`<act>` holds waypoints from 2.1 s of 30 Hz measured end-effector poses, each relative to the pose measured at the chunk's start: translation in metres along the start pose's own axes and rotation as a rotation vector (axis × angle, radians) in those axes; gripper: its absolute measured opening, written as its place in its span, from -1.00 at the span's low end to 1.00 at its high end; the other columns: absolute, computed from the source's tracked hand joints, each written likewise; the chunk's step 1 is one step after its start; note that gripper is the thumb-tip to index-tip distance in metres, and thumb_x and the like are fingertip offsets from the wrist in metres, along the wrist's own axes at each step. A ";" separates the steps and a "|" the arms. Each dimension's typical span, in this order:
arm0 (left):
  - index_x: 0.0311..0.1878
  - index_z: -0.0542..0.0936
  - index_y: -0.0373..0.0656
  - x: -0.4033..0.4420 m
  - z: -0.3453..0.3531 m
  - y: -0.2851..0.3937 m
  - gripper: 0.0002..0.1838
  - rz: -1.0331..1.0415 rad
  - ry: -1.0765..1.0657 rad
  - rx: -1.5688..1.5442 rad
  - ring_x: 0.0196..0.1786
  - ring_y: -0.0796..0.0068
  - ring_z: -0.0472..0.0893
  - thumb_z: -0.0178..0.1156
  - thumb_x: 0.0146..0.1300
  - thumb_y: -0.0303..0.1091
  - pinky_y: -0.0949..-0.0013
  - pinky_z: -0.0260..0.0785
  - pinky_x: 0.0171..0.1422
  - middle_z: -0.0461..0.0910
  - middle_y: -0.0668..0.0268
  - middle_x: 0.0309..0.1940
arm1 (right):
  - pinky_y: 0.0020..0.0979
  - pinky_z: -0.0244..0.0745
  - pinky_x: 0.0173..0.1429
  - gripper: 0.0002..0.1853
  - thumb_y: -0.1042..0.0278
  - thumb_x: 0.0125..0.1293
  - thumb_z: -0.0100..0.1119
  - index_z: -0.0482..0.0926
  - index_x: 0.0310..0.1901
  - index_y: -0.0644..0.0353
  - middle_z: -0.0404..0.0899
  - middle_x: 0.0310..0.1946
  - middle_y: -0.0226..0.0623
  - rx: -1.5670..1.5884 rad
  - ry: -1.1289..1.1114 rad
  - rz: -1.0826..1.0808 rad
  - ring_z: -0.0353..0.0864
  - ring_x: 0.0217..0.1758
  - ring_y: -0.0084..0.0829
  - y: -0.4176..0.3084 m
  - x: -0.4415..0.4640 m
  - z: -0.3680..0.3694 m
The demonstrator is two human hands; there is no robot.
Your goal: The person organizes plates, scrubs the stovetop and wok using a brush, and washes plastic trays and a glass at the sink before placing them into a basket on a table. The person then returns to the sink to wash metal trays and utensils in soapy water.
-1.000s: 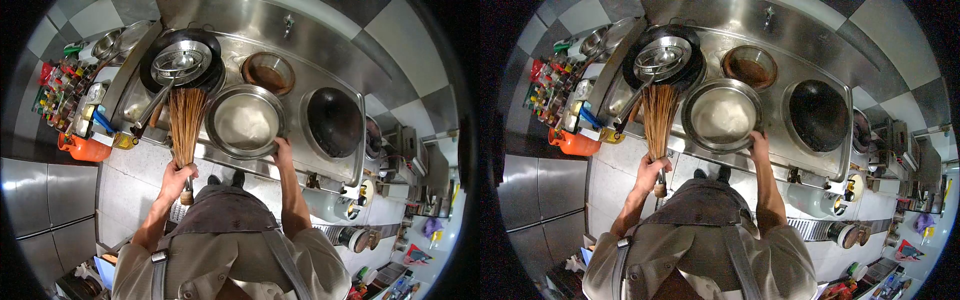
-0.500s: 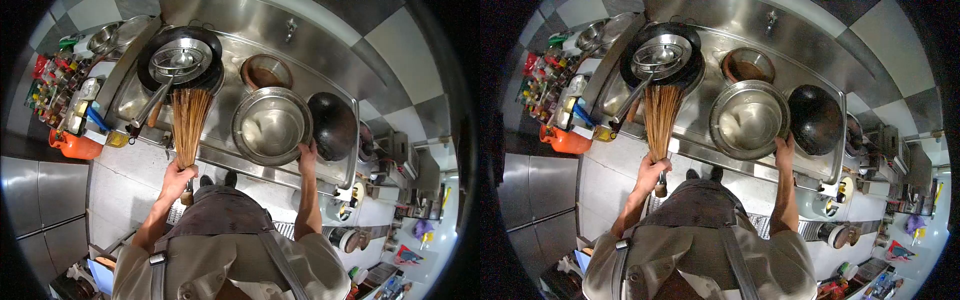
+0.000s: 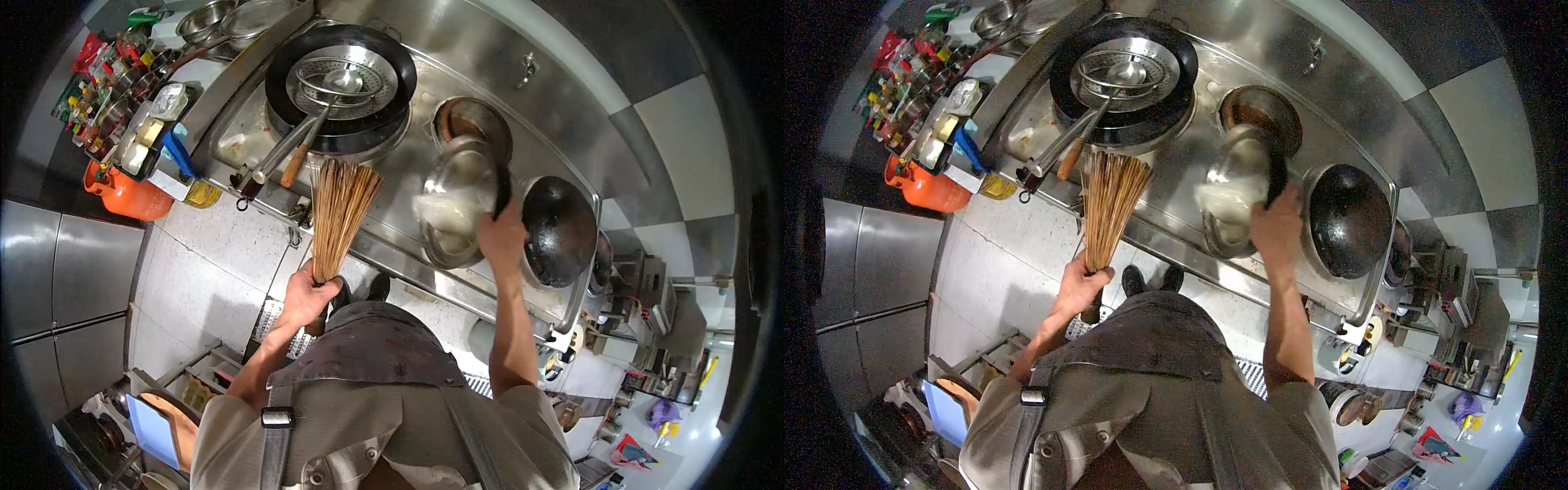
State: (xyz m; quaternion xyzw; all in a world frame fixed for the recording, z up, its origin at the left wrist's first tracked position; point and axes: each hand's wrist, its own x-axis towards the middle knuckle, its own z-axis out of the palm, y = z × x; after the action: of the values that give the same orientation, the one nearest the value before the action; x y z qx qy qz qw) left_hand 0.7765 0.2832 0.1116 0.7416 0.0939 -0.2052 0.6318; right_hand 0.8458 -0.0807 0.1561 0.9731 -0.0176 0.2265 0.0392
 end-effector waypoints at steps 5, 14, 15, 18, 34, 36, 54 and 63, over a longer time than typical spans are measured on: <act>-0.09 0.56 -0.31 -0.004 -0.004 -0.021 -0.64 0.014 0.054 0.047 -0.28 0.54 0.59 0.28 0.08 -0.29 0.42 0.44 -0.12 0.67 0.25 -0.36 | -0.11 0.60 -0.41 -0.30 0.34 0.15 0.17 0.14 0.27 0.49 0.61 -0.31 0.18 0.212 -0.210 0.081 0.67 -0.48 0.01 -0.089 0.037 -0.021; -0.08 0.57 -0.33 0.000 0.000 -0.060 -0.60 -0.013 0.074 -0.003 -0.26 0.45 0.63 0.26 0.08 -0.25 0.39 0.47 -0.09 0.69 0.16 -0.34 | -0.19 0.63 -0.44 -0.09 0.17 0.09 0.39 0.08 0.33 0.46 0.56 -0.11 0.17 0.003 -0.252 -0.145 0.70 -0.45 -0.07 -0.060 0.060 -0.035; -0.10 0.57 -0.32 -0.001 0.001 -0.054 -0.61 -0.014 0.085 0.041 -0.28 0.46 0.62 0.26 0.07 -0.25 0.38 0.47 -0.10 0.68 0.17 -0.36 | -0.20 0.65 -0.39 -0.14 0.24 0.13 0.32 0.08 0.34 0.47 0.58 -0.09 0.25 0.046 -0.178 -0.199 0.72 -0.41 -0.05 -0.044 0.060 -0.029; -0.10 0.57 -0.32 0.002 0.010 -0.057 -0.62 -0.025 0.077 0.011 -0.30 0.47 0.61 0.26 0.08 -0.24 0.38 0.47 -0.11 0.67 0.18 -0.38 | -0.05 0.60 -0.34 -0.29 0.38 0.17 0.22 0.14 0.31 0.41 0.62 -0.26 0.20 0.149 -0.127 -0.069 0.68 -0.38 0.07 -0.014 0.061 -0.022; -0.06 0.54 -0.38 -0.029 0.107 0.026 -0.68 -0.108 0.137 0.024 -0.28 0.57 0.52 0.26 0.15 -0.42 0.42 0.40 -0.16 0.62 0.32 -0.32 | -0.39 0.59 -0.19 -0.48 0.14 0.40 0.15 0.37 0.25 0.31 0.52 -0.01 -0.12 1.708 -0.313 1.341 0.60 -0.13 -0.32 0.119 0.067 0.144; -0.09 0.55 -0.35 -0.026 0.132 0.025 -0.73 -0.074 0.147 -0.027 -0.31 0.58 0.50 0.24 0.16 -0.44 0.43 0.39 -0.19 0.61 0.34 -0.36 | -0.41 0.61 -0.21 -0.45 0.05 0.41 0.16 0.39 0.23 0.32 0.54 -0.05 -0.13 1.642 -0.504 1.135 0.62 -0.14 -0.33 0.108 0.030 0.152; 0.31 0.37 -0.20 0.003 0.341 0.101 -0.39 -0.041 -0.781 -0.539 0.12 0.32 0.55 -0.12 0.42 0.08 0.21 0.43 0.21 0.50 0.16 0.17 | -0.17 0.57 0.00 -0.26 0.36 0.03 0.33 0.33 0.32 -0.18 0.45 0.07 0.01 0.873 0.109 -0.068 0.56 0.05 0.04 0.134 -0.168 -0.061; 0.06 0.47 -0.14 -0.035 0.457 0.075 -0.49 -0.074 -1.253 -0.257 -0.05 0.49 0.50 -0.22 0.54 0.12 0.42 0.34 0.08 0.55 0.31 -0.18 | -0.30 0.56 0.01 -0.59 0.40 -0.03 0.45 0.59 -0.10 0.29 0.64 -0.10 -0.06 0.825 0.561 0.428 0.65 -0.09 -0.25 0.225 -0.211 -0.135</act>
State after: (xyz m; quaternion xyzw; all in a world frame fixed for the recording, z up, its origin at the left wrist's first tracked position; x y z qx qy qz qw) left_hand 0.6900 -0.1723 0.1402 0.3957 -0.2436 -0.6086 0.6432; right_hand 0.5857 -0.2901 0.1988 0.7845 -0.1140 0.4687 -0.3897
